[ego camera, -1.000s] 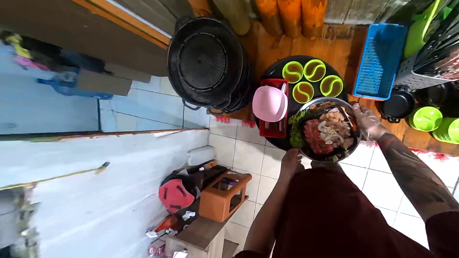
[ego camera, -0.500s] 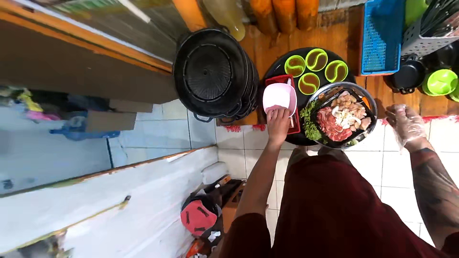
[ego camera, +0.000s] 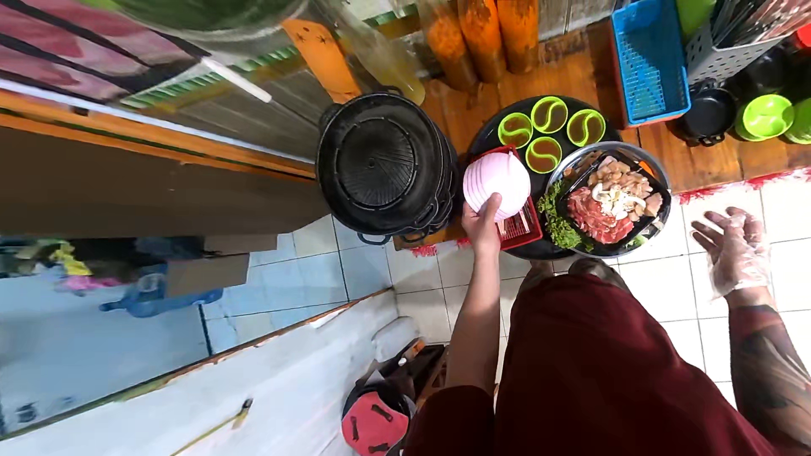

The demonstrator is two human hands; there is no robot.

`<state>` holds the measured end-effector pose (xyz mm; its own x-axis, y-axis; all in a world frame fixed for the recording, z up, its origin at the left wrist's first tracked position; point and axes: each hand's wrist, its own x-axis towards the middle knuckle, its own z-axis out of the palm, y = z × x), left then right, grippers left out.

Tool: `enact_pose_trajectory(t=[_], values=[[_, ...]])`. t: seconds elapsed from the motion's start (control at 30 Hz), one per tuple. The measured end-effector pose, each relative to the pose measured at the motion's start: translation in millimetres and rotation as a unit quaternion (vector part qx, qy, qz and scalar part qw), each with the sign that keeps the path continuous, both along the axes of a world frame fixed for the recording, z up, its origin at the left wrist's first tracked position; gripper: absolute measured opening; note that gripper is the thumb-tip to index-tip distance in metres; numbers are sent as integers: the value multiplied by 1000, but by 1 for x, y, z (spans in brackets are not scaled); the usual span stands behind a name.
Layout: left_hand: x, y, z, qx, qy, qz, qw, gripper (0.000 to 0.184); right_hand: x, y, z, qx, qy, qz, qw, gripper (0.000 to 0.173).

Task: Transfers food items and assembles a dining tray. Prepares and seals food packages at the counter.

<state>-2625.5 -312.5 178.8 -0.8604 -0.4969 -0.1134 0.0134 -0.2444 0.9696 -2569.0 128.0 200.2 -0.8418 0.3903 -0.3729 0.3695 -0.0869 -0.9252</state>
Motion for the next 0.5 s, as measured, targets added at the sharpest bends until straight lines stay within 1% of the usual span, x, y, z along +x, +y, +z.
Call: enact_pose_trajectory(t=[0.03, 0.1, 0.2, 0.33, 0.43, 0.5], values=[[-2, 1, -7, 73, 13, 4, 997, 50, 0, -2, 2, -1, 6, 0, 1000, 44], [-4, 2, -24, 171, 23, 6, 985, 54, 0, -6, 8, -5, 14, 4, 1000, 43], [0, 6, -40, 234, 4, 11, 972, 49, 0, -13, 15, -12, 28, 13, 999, 42], [9, 2, -48, 258, -36, 18, 965, 48, 4, -21, 20, -27, 49, 29, 998, 40], [9, -8, -49, 236, -70, 4, 969, 48, 7, -22, 18, -31, 52, 36, 997, 41], [8, -18, -45, 199, -79, 5, 977, 51, 9, -22, 18, -37, 53, 34, 997, 42]])
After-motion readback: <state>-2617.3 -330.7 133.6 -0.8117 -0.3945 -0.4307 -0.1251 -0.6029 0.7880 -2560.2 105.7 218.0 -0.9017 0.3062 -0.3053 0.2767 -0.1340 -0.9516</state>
